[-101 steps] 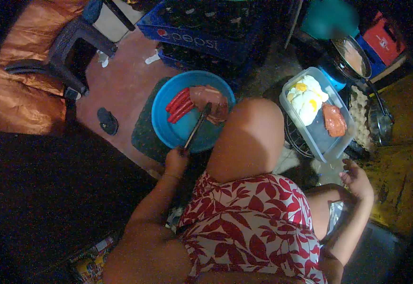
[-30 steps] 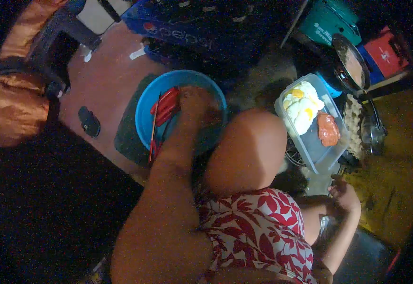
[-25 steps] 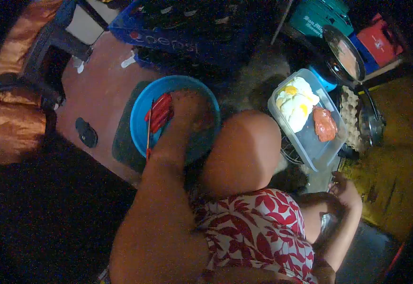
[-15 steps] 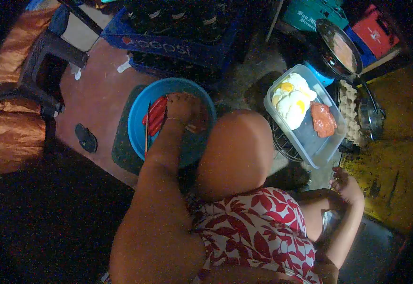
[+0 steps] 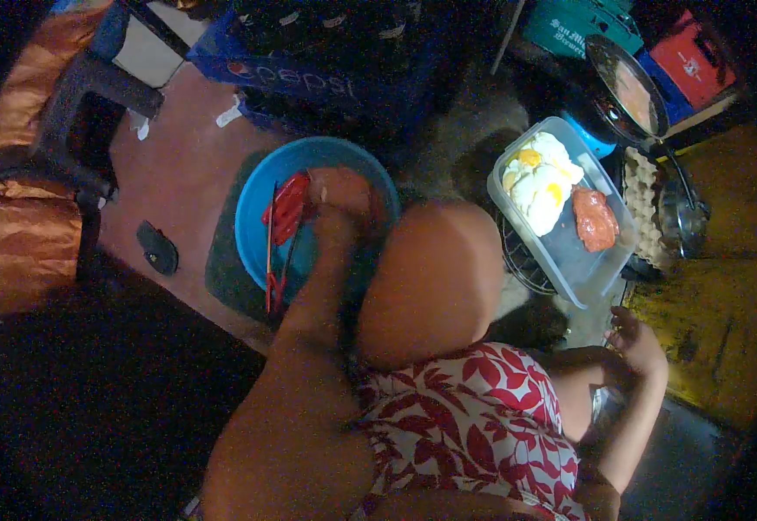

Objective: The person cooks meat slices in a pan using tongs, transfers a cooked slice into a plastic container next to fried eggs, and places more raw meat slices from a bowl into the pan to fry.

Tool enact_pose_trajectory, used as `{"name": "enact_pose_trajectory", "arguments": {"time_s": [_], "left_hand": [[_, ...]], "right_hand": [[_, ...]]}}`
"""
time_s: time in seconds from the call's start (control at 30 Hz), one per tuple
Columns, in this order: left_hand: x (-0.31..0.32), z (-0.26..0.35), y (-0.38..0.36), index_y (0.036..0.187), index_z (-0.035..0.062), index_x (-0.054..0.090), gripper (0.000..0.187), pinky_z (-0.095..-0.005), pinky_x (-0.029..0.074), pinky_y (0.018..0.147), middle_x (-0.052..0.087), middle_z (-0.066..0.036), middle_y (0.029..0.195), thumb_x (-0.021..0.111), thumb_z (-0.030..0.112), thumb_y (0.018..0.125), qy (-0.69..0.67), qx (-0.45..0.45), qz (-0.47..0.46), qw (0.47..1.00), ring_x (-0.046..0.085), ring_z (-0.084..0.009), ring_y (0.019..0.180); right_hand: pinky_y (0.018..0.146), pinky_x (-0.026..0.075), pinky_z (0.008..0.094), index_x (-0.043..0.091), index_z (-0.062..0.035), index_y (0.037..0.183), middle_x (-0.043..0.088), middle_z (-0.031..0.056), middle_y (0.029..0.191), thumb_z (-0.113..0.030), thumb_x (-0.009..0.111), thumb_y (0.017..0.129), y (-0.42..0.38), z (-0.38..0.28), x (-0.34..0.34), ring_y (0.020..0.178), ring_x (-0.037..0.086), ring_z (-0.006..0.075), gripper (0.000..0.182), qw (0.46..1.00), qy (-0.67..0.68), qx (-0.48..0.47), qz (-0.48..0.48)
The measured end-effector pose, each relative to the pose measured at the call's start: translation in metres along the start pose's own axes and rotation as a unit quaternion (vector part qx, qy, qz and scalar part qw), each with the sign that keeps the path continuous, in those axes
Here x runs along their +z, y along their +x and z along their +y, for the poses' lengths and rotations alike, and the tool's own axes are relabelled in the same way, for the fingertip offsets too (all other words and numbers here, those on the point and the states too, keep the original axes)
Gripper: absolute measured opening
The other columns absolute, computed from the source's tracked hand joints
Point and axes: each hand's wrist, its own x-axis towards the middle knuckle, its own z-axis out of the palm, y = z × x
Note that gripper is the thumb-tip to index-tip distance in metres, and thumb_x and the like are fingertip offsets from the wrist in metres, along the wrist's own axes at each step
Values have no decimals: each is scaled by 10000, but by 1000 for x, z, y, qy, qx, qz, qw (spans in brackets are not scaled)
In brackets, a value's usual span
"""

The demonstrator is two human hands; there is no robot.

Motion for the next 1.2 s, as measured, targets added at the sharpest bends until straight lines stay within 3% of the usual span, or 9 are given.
{"name": "enact_pose_trajectory", "arguments": {"time_s": [0.1, 0.17, 0.33, 0.57, 0.77, 0.87, 1.0, 1.07, 1.2], "left_hand": [[-14, 11, -3, 1265, -31, 570, 443, -448, 531, 915, 650, -253, 1199, 561, 259, 929, -127, -141, 46, 981, 644, -386, 1105], [-6, 4, 6, 1253, -26, 581, 442, -433, 530, 909, 657, -230, 1191, 592, 257, 913, -205, -160, 86, 962, 645, -362, 1088], [27, -22, 22, 1222, -15, 606, 443, -394, 526, 891, 674, -172, 1170, 672, 251, 874, -408, -99, 152, 895, 648, -302, 1047], [32, -27, 30, 1180, -5, 638, 436, -349, 528, 852, 698, -99, 1130, 767, 213, 825, -562, -2, 172, 809, 657, -233, 973], [40, -36, 37, 1106, 19, 644, 394, -372, 546, 777, 697, -85, 1049, 802, 77, 749, -720, 12, 71, 690, 660, -231, 897], [44, -47, 44, 1045, 32, 640, 378, -372, 547, 746, 691, -76, 995, 824, 58, 716, -658, -18, 71, 750, 653, -225, 861], [33, -38, 39, 1001, 26, 628, 372, -367, 545, 741, 684, -73, 958, 842, 77, 701, -677, -40, 76, 731, 647, -220, 842], [42, -44, 48, 993, 14, 628, 404, -363, 543, 749, 684, -75, 973, 868, 108, 681, -541, -150, 81, 823, 645, -216, 845], [62, -46, 51, 1023, 1, 644, 441, -350, 539, 784, 685, -85, 992, 881, 150, 683, -536, -153, 109, 823, 650, -218, 882]], "right_hand": [[966, 479, 380, 502, -3, 1381, 620, 227, 1274, -168, 721, 879, 4, 7, 3, 1164, 601, 303, 572, 1000, -21, 6, 12], [965, 478, 376, 502, 5, 1378, 621, 224, 1270, -171, 721, 880, 4, 13, 5, 1165, 599, 301, 571, 1000, 5, 10, 20], [953, 478, 368, 499, 20, 1375, 628, 213, 1248, -179, 723, 881, 4, 25, 4, 1150, 596, 290, 577, 1000, -12, 1, 24], [927, 488, 375, 506, 25, 1361, 637, 192, 1218, -196, 727, 883, 6, 32, 7, 1095, 603, 273, 572, 999, 24, -4, 25], [969, 481, 381, 516, -11, 1364, 629, 205, 1245, -191, 727, 877, 3, 24, 7, 1138, 607, 300, 561, 999, 5, -10, 33], [1014, 475, 402, 525, -55, 1375, 622, 220, 1279, -191, 728, 873, 4, 21, 4, 1186, 609, 333, 558, 1000, 5, 4, 23], [1005, 480, 408, 525, -66, 1379, 623, 212, 1285, -187, 726, 876, 5, 24, 6, 1185, 611, 332, 555, 999, 30, 6, 27], [1004, 481, 407, 524, -67, 1381, 623, 212, 1285, -192, 727, 878, 2, 16, 3, 1186, 611, 330, 557, 1000, 14, 1, 27], [1010, 477, 405, 515, -59, 1387, 621, 212, 1290, -200, 724, 885, 3, 18, 4, 1201, 602, 329, 562, 1000, 12, 8, 24]]}}
